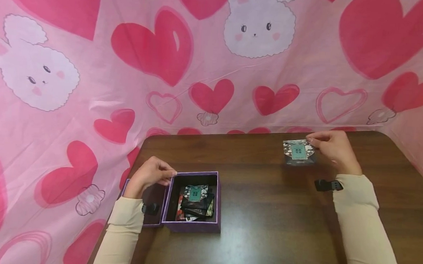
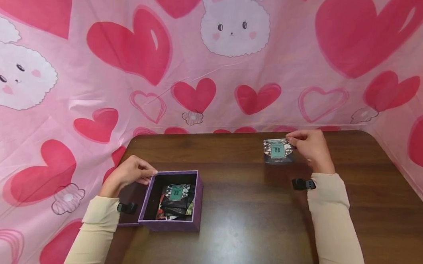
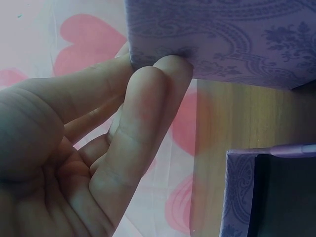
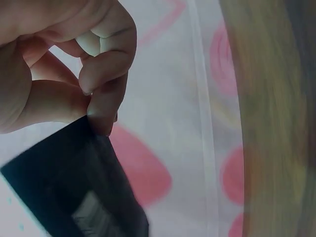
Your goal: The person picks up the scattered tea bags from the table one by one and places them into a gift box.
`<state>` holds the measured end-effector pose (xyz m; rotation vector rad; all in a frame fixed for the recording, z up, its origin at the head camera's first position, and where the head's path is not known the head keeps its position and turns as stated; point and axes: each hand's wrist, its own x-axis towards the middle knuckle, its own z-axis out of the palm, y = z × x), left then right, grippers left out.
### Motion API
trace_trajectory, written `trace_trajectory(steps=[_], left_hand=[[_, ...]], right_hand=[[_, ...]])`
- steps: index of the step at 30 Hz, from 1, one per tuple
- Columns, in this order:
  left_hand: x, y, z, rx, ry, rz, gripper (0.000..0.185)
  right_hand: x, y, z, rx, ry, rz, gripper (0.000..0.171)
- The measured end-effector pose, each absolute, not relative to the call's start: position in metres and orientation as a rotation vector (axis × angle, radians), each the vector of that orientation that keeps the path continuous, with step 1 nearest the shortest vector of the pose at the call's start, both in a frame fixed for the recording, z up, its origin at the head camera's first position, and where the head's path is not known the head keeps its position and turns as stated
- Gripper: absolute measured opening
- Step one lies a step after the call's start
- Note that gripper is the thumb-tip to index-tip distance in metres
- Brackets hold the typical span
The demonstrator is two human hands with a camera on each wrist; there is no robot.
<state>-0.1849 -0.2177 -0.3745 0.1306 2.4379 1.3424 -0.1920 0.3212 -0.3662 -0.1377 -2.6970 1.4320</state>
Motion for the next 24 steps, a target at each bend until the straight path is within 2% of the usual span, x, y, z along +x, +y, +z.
trace_trajectory(steps=[13, 24], left_hand=[[-0.186, -0.218, -0.377, 0.109, 2.446, 1.331, 0.013], [-0.186, -0.219, -0.377, 0.110, 2.439, 1.345, 0.015]], right_hand=[[-0.192, 0.259, -0.365, 0.111, -2.656, 1.621, 0.026], [-0.188, 0.221, -0.367, 0.157, -2.721, 1.696, 0.019]])
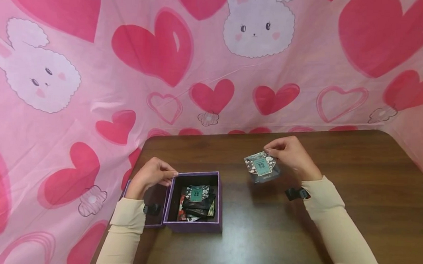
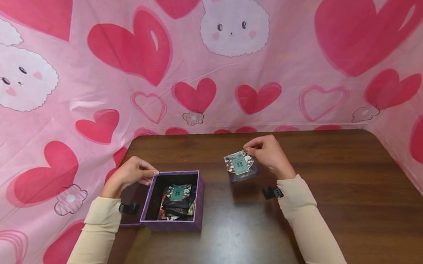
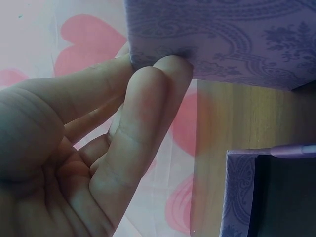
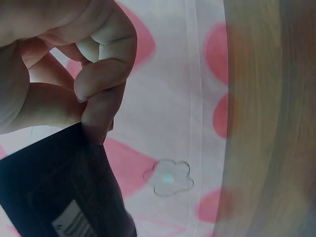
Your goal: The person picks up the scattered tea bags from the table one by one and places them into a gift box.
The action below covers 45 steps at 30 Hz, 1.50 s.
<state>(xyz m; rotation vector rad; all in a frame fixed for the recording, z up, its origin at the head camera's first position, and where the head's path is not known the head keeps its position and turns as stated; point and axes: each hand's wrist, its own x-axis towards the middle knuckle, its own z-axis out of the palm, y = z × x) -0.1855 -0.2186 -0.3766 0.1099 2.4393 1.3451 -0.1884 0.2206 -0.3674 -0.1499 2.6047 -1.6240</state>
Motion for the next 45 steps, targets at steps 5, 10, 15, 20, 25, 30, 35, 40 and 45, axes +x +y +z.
trace_trajectory(steps=[5, 10, 15, 20, 25, 30, 35, 40, 45], left_hand=[[-0.185, -0.219, -0.376, 0.117, 2.446, 1.334, 0.014], [-0.187, -0.220, -0.376, 0.111, 2.448, 1.331, 0.015], [-0.188, -0.220, -0.377, 0.114, 2.444, 1.339, 0.014], [-0.188, -0.219, -0.378, 0.103, 2.447, 1.331, 0.013], [-0.189, -0.217, -0.379, 0.099, 2.453, 1.328, 0.012], [-0.190, -0.217, -0.379, 0.106, 2.468, 1.321, 0.014], [-0.190, -0.216, -0.379, 0.097, 2.463, 1.330, 0.014], [-0.191, -0.215, -0.381, 0.107, 2.459, 1.346, 0.014], [-0.191, -0.212, -0.383, 0.125, 2.456, 1.353, 0.013]], right_hand=[[-0.188, 0.207, -0.368, -0.234, 2.586, -1.669, 0.016], [-0.191, 0.191, -0.368, -0.303, 2.579, -1.713, 0.012], [-0.193, 0.172, -0.366, -0.333, 2.579, -1.700, 0.011], [-0.192, 0.153, -0.363, -0.372, 2.551, -1.663, 0.011], [-0.190, 0.133, -0.364, -0.445, 2.535, -1.660, 0.011], [-0.188, 0.109, -0.366, -0.469, 2.494, -1.678, 0.009], [-0.183, 0.079, -0.367, -0.525, 2.445, -1.678, 0.007], [-0.179, 0.057, -0.367, -0.652, 2.372, -1.699, 0.006], [-0.173, 0.056, -0.370, -0.641, 2.349, -1.631, 0.012]])
